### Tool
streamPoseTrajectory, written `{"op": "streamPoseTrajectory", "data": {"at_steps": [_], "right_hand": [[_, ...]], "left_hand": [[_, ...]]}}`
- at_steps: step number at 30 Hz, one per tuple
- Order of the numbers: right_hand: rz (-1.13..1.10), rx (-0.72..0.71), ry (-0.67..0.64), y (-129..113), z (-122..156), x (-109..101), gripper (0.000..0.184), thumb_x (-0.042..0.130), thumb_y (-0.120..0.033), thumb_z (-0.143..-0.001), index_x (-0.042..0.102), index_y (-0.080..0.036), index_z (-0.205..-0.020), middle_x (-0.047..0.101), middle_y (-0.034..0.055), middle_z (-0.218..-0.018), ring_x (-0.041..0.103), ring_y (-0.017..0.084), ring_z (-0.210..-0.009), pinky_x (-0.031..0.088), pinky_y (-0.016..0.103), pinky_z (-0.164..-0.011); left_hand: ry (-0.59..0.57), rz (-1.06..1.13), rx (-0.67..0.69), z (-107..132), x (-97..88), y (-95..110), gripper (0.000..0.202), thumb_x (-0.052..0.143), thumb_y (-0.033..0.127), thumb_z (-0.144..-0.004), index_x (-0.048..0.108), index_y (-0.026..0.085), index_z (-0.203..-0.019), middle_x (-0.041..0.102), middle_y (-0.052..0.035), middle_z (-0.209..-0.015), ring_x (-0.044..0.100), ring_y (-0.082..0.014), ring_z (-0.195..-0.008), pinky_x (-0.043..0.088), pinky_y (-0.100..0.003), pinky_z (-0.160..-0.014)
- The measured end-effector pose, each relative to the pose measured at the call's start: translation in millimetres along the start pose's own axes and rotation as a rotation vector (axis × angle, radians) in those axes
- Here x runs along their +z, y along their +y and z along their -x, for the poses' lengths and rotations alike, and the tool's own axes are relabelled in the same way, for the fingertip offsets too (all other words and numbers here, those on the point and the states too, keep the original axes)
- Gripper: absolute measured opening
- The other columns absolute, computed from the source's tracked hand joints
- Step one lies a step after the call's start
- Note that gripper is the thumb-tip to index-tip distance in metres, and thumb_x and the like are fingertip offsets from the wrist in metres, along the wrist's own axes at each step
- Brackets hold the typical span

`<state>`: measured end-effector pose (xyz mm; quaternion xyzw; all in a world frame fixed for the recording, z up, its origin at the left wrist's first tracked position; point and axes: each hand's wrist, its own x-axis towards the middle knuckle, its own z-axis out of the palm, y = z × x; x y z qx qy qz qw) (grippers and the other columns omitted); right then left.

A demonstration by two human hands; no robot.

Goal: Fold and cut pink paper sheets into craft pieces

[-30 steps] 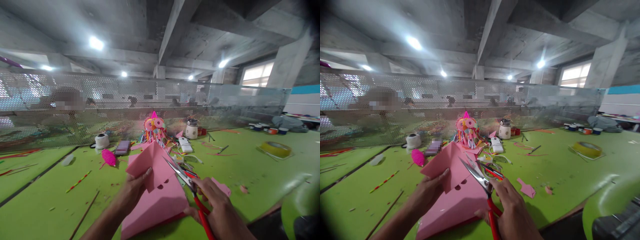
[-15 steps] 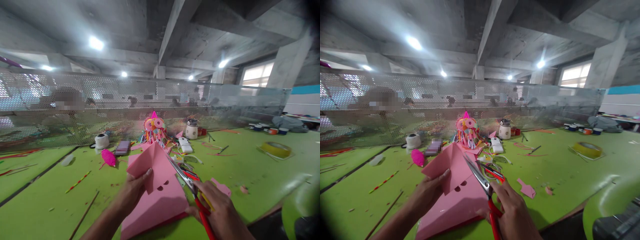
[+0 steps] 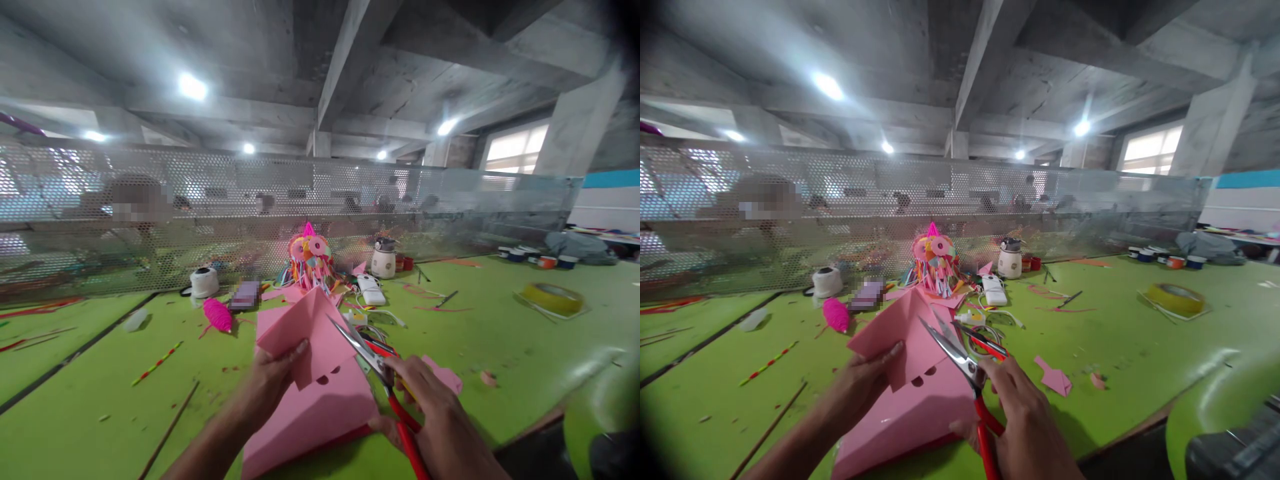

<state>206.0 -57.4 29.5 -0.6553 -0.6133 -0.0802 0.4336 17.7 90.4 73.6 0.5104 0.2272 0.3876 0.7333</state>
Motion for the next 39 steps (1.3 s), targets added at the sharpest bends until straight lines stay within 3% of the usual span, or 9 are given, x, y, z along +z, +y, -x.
{"op": "streamPoseTrajectory", "data": {"at_steps": [8,14,20,27,34,39], "right_hand": [[-0.037,0.000,0.016,6,2,5,0.057,0.072,-0.026,-0.073,0.053,-0.022,-0.127,0.060,0.0060,-0.089,0.058,0.019,-0.074,0.052,0.027,-0.063],[-0.036,-0.005,-0.006,9,3,8,0.050,0.068,-0.020,-0.075,0.055,-0.023,-0.123,0.058,0.0035,-0.082,0.056,0.016,-0.065,0.050,0.025,-0.057],[-0.042,-0.054,0.023,8,3,6,0.042,0.067,-0.025,-0.078,0.057,-0.021,-0.119,0.061,0.0034,-0.079,0.058,0.016,-0.062,0.050,0.024,-0.055],[0.027,-0.129,-0.037,8,-1,1,0.038,0.067,-0.026,-0.081,0.056,-0.020,-0.116,0.066,0.0051,-0.083,0.062,0.016,-0.063,0.053,0.024,-0.056],[-0.012,-0.102,0.073,4,1,9,0.033,0.063,-0.037,-0.084,0.058,-0.019,-0.111,0.065,0.0044,-0.079,0.061,0.016,-0.060,0.052,0.025,-0.056],[-0.109,-0.040,0.062,2,0,13,0.038,0.063,-0.042,-0.082,0.058,-0.020,-0.112,0.065,0.0064,-0.084,0.062,0.017,-0.066,0.053,0.025,-0.059]], "left_hand": [[-0.033,-0.005,-0.070,-1,-11.7,-9,0.029,0.076,0.035,-0.074,0.068,0.010,-0.087,0.071,-0.0106,-0.083,0.067,-0.0213,-0.075,0.054,-0.030,-0.071],[-0.056,-0.009,-0.066,-2,-11.2,-8,0.027,0.074,0.035,-0.076,0.068,0.011,-0.086,0.069,-0.0093,-0.079,0.065,-0.0190,-0.071,0.053,-0.028,-0.067],[-0.036,-0.017,-0.081,-2,-10.6,-8,0.025,0.075,0.033,-0.075,0.069,0.011,-0.083,0.067,-0.0059,-0.068,0.062,-0.0147,-0.062,0.051,-0.024,-0.061],[-0.125,-0.037,-0.081,1,-5.1,-3,0.031,0.071,0.038,-0.078,0.068,0.009,-0.068,0.067,-0.0109,-0.063,0.065,-0.0200,-0.063,0.051,-0.026,-0.059],[-0.112,-0.004,-0.107,2,-5.8,-4,0.034,0.073,0.036,-0.076,0.070,0.007,-0.095,0.070,-0.0124,-0.069,0.068,-0.0226,-0.065,0.054,-0.030,-0.064],[-0.125,0.021,-0.090,0,-7.1,-5,0.036,0.071,0.034,-0.079,0.068,0.006,-0.102,0.070,-0.0126,-0.070,0.069,-0.0244,-0.068,0.055,-0.032,-0.064]]}}
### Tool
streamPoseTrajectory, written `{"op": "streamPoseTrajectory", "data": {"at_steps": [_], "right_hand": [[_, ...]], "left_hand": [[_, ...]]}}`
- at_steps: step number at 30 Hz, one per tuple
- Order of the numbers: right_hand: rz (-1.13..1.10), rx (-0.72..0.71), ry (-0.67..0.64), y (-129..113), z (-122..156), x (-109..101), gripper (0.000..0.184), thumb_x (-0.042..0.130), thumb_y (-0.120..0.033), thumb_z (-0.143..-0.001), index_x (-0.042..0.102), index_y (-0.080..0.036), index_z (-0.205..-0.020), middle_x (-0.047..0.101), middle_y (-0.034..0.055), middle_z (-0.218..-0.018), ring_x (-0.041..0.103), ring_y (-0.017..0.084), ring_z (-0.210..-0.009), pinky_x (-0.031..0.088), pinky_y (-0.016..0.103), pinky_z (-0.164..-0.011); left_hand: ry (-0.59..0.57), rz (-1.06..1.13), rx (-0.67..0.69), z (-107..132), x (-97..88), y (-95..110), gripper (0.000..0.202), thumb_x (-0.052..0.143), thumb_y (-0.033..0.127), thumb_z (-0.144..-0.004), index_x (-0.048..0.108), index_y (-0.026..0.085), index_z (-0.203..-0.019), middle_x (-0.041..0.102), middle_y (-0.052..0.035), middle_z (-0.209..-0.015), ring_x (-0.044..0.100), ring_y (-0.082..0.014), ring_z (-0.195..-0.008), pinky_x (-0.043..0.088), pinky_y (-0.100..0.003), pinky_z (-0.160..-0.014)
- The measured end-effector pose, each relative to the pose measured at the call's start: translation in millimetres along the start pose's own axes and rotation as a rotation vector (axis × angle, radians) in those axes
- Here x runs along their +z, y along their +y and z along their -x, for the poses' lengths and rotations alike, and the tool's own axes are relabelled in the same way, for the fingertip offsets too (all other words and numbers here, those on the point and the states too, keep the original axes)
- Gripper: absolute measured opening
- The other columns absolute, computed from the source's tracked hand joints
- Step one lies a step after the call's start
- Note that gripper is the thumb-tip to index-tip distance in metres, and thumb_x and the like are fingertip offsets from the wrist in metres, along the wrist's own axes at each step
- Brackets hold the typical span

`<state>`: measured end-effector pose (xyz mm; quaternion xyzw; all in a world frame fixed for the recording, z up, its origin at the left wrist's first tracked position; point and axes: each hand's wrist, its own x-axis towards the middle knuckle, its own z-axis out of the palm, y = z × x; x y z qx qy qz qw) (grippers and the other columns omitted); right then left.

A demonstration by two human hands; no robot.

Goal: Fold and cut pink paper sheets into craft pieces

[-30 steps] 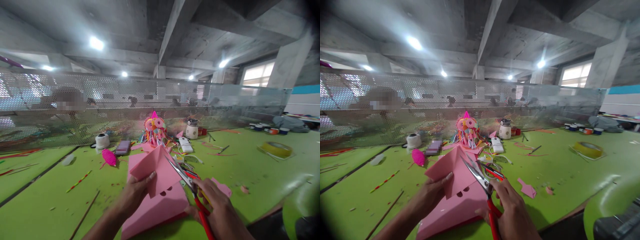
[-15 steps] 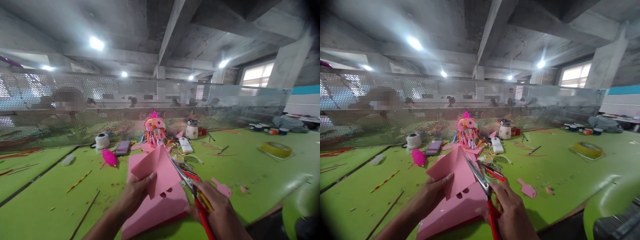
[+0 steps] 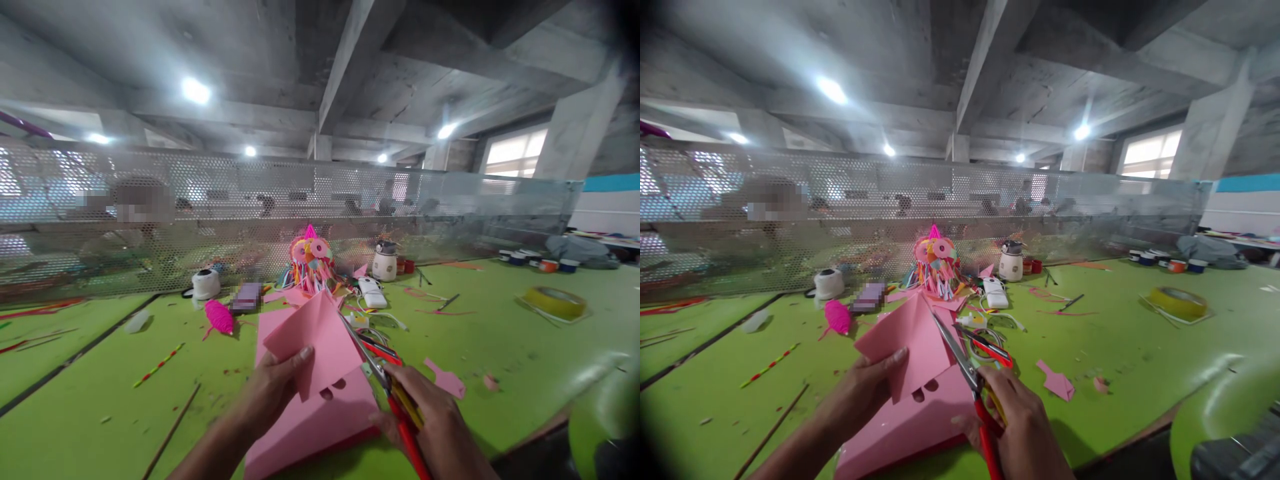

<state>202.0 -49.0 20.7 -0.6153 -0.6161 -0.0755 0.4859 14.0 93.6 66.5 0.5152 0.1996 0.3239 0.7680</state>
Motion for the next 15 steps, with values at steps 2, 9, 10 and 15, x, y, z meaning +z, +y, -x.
{"op": "streamPoseTrajectory", "data": {"at_steps": [2,9,10,15], "right_hand": [[-0.014,0.018,0.001,0.7,0.1,1.4,0.040,0.063,-0.044,-0.082,0.057,-0.019,-0.113,0.065,0.0066,-0.085,0.061,0.017,-0.066,0.053,0.025,-0.059],[0.008,-0.003,0.018,4.1,0.4,7.3,0.043,0.065,-0.044,-0.081,0.055,-0.020,-0.115,0.065,0.0076,-0.088,0.063,0.019,-0.069,0.053,0.026,-0.060],[0.005,-0.006,0.027,3.9,-0.1,7.8,0.042,0.064,-0.044,-0.082,0.055,-0.020,-0.115,0.065,0.0078,-0.089,0.063,0.019,-0.070,0.053,0.025,-0.060],[0.025,-0.036,0.057,3.9,-2.1,9.4,0.044,0.064,-0.047,-0.081,0.055,-0.020,-0.116,0.065,0.0080,-0.089,0.063,0.018,-0.069,0.053,0.025,-0.059]], "left_hand": [[0.008,0.003,0.001,-0.4,-0.2,-0.1,0.036,0.071,0.033,-0.079,0.067,0.007,-0.103,0.071,-0.0126,-0.072,0.069,-0.0247,-0.069,0.055,-0.032,-0.064],[0.068,0.010,-0.004,0.0,-1.0,-4.5,0.039,0.078,0.031,-0.073,0.067,0.008,-0.102,0.071,-0.0118,-0.080,0.069,-0.0240,-0.072,0.055,-0.032,-0.067],[0.073,0.006,-0.005,0.6,-0.7,-5.3,0.038,0.078,0.032,-0.073,0.067,0.009,-0.101,0.071,-0.0112,-0.079,0.068,-0.0234,-0.071,0.055,-0.032,-0.067],[0.041,-0.046,-0.037,2.4,0.2,-8.1,0.031,0.075,0.036,-0.075,0.070,0.007,-0.087,0.070,-0.0111,-0.074,0.067,-0.0215,-0.068,0.054,-0.031,-0.066]]}}
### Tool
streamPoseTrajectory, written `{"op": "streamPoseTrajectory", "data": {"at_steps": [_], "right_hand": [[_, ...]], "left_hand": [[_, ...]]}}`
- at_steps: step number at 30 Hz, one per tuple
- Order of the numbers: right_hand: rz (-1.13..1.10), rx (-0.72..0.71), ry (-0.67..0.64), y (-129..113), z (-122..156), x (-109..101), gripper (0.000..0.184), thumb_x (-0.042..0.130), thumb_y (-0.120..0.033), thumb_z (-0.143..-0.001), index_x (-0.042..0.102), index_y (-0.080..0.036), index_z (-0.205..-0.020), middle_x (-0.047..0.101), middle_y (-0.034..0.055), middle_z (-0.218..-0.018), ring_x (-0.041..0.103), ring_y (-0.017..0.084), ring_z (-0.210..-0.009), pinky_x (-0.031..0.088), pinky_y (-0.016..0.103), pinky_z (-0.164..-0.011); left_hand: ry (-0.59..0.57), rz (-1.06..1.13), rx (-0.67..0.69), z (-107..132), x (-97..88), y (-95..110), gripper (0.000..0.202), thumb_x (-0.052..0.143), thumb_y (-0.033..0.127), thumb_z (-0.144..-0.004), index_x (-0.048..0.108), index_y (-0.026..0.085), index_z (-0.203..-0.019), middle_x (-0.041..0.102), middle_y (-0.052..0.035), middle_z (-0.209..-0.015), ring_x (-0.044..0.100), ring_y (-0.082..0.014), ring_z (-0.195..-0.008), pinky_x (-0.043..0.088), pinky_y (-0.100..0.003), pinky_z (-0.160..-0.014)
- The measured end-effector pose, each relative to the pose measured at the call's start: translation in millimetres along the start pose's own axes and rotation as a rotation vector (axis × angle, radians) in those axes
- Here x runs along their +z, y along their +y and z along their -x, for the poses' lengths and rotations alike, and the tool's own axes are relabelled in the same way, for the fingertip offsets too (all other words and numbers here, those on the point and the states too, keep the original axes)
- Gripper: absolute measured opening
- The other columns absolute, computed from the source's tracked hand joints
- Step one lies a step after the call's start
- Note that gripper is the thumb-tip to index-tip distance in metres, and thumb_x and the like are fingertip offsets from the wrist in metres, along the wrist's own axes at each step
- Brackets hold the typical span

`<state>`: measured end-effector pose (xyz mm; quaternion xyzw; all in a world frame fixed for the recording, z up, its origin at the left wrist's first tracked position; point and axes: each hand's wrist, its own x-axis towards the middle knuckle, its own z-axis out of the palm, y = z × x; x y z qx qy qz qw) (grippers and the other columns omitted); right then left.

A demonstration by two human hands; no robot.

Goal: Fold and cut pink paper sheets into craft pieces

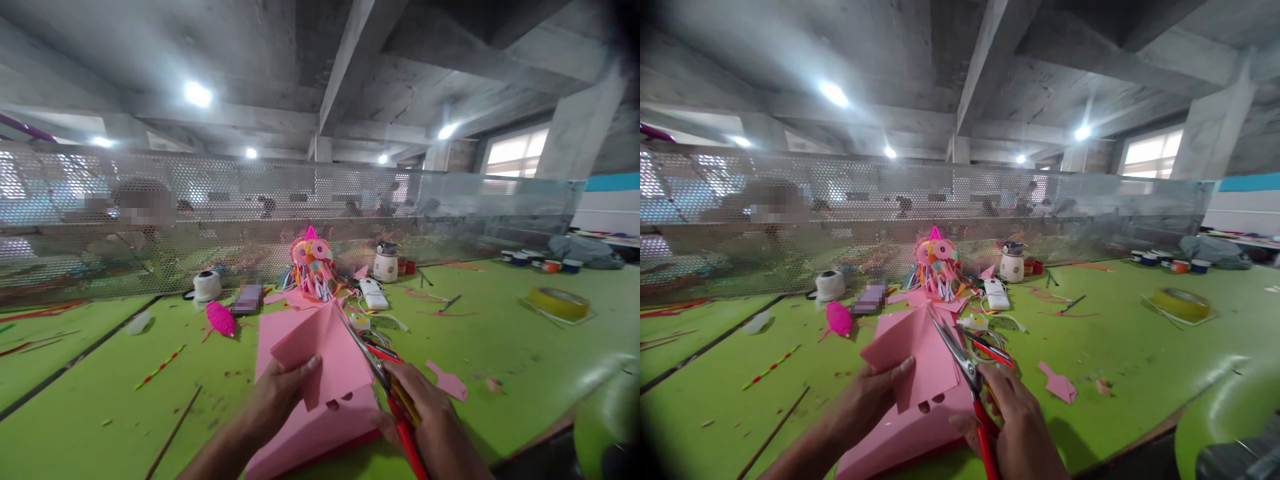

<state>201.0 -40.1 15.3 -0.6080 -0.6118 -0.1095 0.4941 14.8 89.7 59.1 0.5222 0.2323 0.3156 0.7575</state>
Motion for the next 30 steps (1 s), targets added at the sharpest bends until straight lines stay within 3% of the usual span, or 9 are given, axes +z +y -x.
{"op": "streamPoseTrajectory", "data": {"at_steps": [6,10,18,22,30], "right_hand": [[-0.004,-0.024,0.022,1.8,0.6,1.3,0.046,0.062,-0.050,-0.083,0.055,-0.020,-0.117,0.066,0.0083,-0.088,0.064,0.019,-0.070,0.053,0.025,-0.058],[-0.008,-0.023,0.040,-0.5,-0.2,1.3,0.047,0.063,-0.052,-0.082,0.057,-0.019,-0.115,0.066,0.0085,-0.088,0.064,0.019,-0.069,0.054,0.026,-0.061],[0.022,0.011,0.013,-0.8,0.5,-1.8,0.048,0.064,-0.053,-0.081,0.059,-0.020,-0.115,0.067,0.0087,-0.090,0.063,0.019,-0.070,0.054,0.027,-0.064],[0.005,-0.008,0.013,1.5,0.3,-2.0,0.048,0.068,-0.049,-0.079,0.057,-0.020,-0.116,0.065,0.0086,-0.091,0.063,0.019,-0.071,0.054,0.027,-0.065],[-0.046,-0.030,-0.005,3.3,-0.1,1.4,0.045,0.065,-0.043,-0.083,0.052,-0.020,-0.119,0.064,0.0069,-0.088,0.063,0.018,-0.071,0.053,0.025,-0.060]], "left_hand": [[-0.049,0.015,-0.002,-1.6,-1.7,-2.1,0.030,0.075,0.037,-0.074,0.071,0.008,-0.077,0.070,-0.0109,-0.074,0.067,-0.0197,-0.069,0.054,-0.030,-0.072],[-0.042,0.000,-0.009,-1.0,-2.9,-3.2,0.031,0.076,0.038,-0.074,0.072,0.007,-0.076,0.069,-0.0106,-0.070,0.066,-0.0187,-0.068,0.052,-0.026,-0.066],[-0.059,-0.006,-0.008,-0.4,-1.4,-1.4,0.033,0.075,0.040,-0.074,0.071,0.007,-0.072,0.070,-0.0125,-0.071,0.066,-0.0209,-0.066,0.054,-0.031,-0.069],[-0.095,-0.024,-0.014,1.0,-0.8,0.5,0.034,0.072,0.041,-0.076,0.071,0.007,-0.070,0.068,-0.0127,-0.066,0.066,-0.0226,-0.063,0.052,-0.031,-0.062],[-0.077,0.048,-0.028,3.6,4.8,0.1,0.026,0.074,0.029,-0.076,0.071,0.008,-0.090,0.072,-0.0112,-0.074,0.069,-0.0255,-0.074,0.054,-0.035,-0.072]]}}
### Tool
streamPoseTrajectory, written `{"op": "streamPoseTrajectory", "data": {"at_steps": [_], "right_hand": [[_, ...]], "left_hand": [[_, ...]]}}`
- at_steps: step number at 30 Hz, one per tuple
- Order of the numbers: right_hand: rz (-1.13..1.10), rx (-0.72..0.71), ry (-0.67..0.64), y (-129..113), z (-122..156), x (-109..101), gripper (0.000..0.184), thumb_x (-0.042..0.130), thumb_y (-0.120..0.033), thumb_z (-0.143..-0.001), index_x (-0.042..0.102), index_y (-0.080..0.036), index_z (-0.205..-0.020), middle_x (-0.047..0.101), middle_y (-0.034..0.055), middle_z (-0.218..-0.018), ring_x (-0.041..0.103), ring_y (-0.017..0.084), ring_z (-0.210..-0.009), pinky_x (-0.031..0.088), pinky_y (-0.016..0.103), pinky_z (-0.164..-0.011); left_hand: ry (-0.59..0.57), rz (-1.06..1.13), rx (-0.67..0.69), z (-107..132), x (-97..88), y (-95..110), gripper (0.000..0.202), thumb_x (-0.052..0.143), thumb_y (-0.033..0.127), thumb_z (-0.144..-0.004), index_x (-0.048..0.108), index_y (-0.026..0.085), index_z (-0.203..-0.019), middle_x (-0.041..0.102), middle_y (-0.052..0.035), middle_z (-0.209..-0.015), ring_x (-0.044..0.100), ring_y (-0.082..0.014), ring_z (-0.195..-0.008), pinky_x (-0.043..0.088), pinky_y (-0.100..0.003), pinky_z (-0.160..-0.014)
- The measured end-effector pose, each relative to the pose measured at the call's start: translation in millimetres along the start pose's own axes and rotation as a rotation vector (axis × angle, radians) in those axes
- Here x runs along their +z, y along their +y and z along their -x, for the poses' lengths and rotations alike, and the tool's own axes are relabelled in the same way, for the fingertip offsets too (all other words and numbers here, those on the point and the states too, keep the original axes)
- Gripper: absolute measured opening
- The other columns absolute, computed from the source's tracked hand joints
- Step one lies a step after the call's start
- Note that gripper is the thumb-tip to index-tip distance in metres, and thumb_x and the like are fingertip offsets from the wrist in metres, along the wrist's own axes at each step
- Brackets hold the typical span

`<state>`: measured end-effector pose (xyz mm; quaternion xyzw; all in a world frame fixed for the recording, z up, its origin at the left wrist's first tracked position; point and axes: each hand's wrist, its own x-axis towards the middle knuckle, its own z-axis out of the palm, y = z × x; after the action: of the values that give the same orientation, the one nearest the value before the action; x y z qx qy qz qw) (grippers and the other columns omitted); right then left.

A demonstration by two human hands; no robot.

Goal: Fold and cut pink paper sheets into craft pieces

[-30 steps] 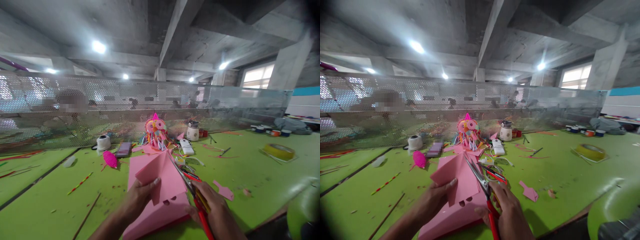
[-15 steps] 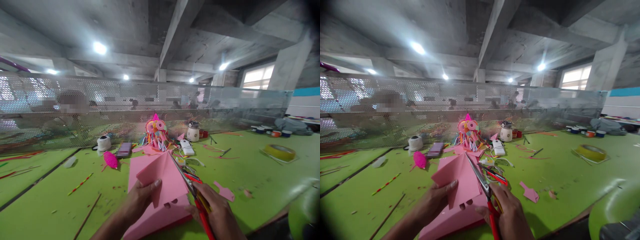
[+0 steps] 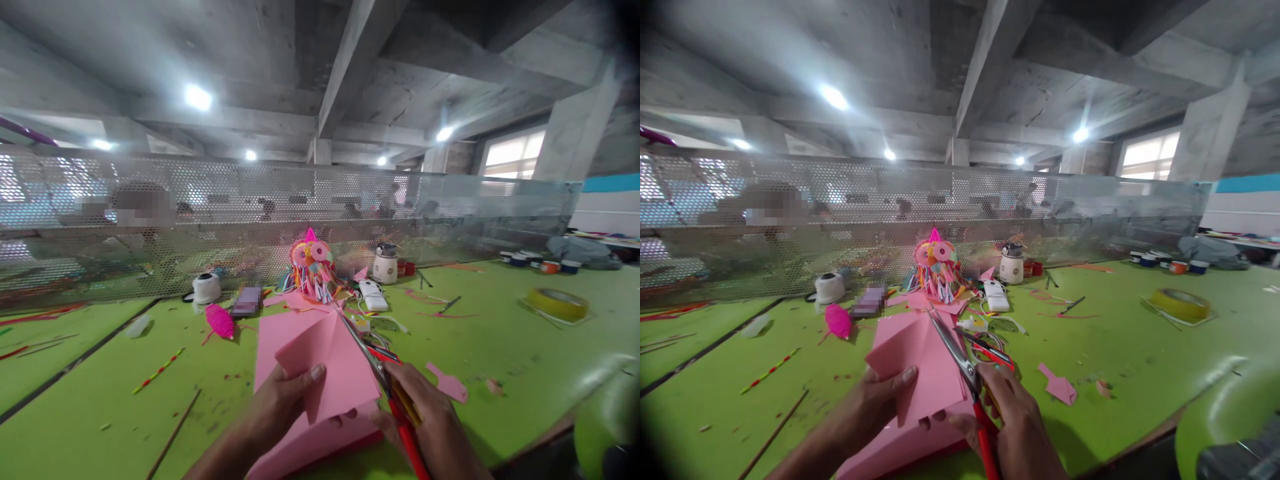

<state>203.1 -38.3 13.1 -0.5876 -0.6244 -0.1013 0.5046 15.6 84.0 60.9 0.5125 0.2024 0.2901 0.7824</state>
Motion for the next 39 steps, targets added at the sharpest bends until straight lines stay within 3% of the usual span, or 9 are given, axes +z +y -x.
{"op": "streamPoseTrajectory", "data": {"at_steps": [6,14,19,22,25,29,32,36,39], "right_hand": [[-0.039,-0.006,0.019,-5,-3,-1,0.041,0.063,-0.041,-0.084,0.054,-0.020,-0.119,0.065,0.0072,-0.092,0.063,0.017,-0.069,0.053,0.024,-0.063],[0.020,0.014,0.052,-1,-1,-3,0.040,0.066,-0.039,-0.082,0.058,-0.020,-0.115,0.068,0.0082,-0.090,0.065,0.019,-0.073,0.054,0.026,-0.066],[0.080,0.068,0.047,18,-10,-12,0.035,0.066,-0.040,-0.081,0.064,-0.018,-0.107,0.070,0.0061,-0.082,0.066,0.018,-0.067,0.053,0.023,-0.061],[0.116,0.258,-0.024,37,-20,-20,0.039,0.061,-0.044,-0.082,0.065,-0.016,-0.109,0.070,0.0047,-0.074,0.066,0.019,-0.062,0.051,0.023,-0.053],[0.175,0.380,-0.158,60,-26,-26,0.036,0.057,-0.044,-0.084,0.066,-0.019,-0.109,0.071,0.0035,-0.072,0.066,0.019,-0.061,0.049,0.024,-0.052],[0.294,0.316,-0.276,85,-21,-27,0.035,0.056,-0.039,-0.083,0.066,-0.022,-0.113,0.071,0.0095,-0.099,0.067,0.023,-0.087,0.051,0.031,-0.073],[0.324,0.264,-0.418,96,-13,-23,0.038,0.056,-0.040,-0.083,0.065,-0.024,-0.117,0.068,0.0104,-0.103,0.065,0.025,-0.093,0.049,0.034,-0.081],[0.348,0.214,-0.505,109,-12,-17,0.037,0.053,-0.036,-0.086,0.063,-0.023,-0.119,0.067,0.0094,-0.097,0.064,0.024,-0.089,0.048,0.034,-0.080],[0.376,0.162,-0.505,124,-18,-11,0.036,0.049,-0.030,-0.086,0.063,-0.023,-0.119,0.067,0.0075,-0.091,0.064,0.023,-0.084,0.049,0.035,-0.076]], "left_hand": [[-0.025,0.044,-0.006,1,0.8,-1,0.036,0.076,0.029,-0.074,0.069,0.009,-0.102,0.073,-0.0124,-0.080,0.070,-0.0277,-0.080,0.054,-0.037,-0.076],[-0.014,0.040,0.010,0,0.9,-3,0.036,0.077,0.029,-0.073,0.068,0.011,-0.103,0.073,-0.0106,-0.080,0.070,-0.0249,-0.076,0.055,-0.034,-0.073],[-0.033,-0.025,0.019,-3,-2.9,-2,0.029,0.075,0.034,-0.075,0.070,0.008,-0.084,0.071,-0.0123,-0.071,0.069,-0.0241,-0.066,0.054,-0.031,-0.062],[0.006,-0.046,0.044,-6,-4.9,0,0.028,0.073,0.034,-0.077,0.068,0.007,-0.079,0.070,-0.0129,-0.067,0.068,-0.0229,-0.062,0.052,-0.028,-0.058],[0.011,-0.022,0.066,-9,-7.2,3,0.032,0.070,0.035,-0.080,0.067,0.004,-0.090,0.071,-0.0158,-0.070,0.069,-0.0251,-0.063,0.053,-0.031,-0.059],[0.004,-0.056,0.088,-14,-14.6,9,0.035,0.066,0.034,-0.083,0.066,0.001,-0.092,0.071,-0.0194,-0.073,0.069,-0.0264,-0.064,0.053,-0.033,-0.059],[0.063,-0.071,0.069,-18,-22.0,11,0.030,0.066,0.032,-0.081,0.065,0.003,-0.080,0.071,-0.0176,-0.068,0.067,-0.0236,-0.062,0.050,-0.028,-0.055],[0.292,-0.051,0.033,-23,-30.6,9,0.023,0.074,0.028,-0.072,0.060,0.010,-0.070,0.066,-0.0068,-0.061,0.061,-0.0144,-0.054,0.043,-0.022,-0.050],[0.351,-0.012,0.055,-27,-36.7,4,0.027,0.078,0.025,-0.065,0.054,0.014,-0.067,0.060,0.0008,-0.059,0.056,-0.0102,-0.053,0.039,-0.020,-0.048]]}}
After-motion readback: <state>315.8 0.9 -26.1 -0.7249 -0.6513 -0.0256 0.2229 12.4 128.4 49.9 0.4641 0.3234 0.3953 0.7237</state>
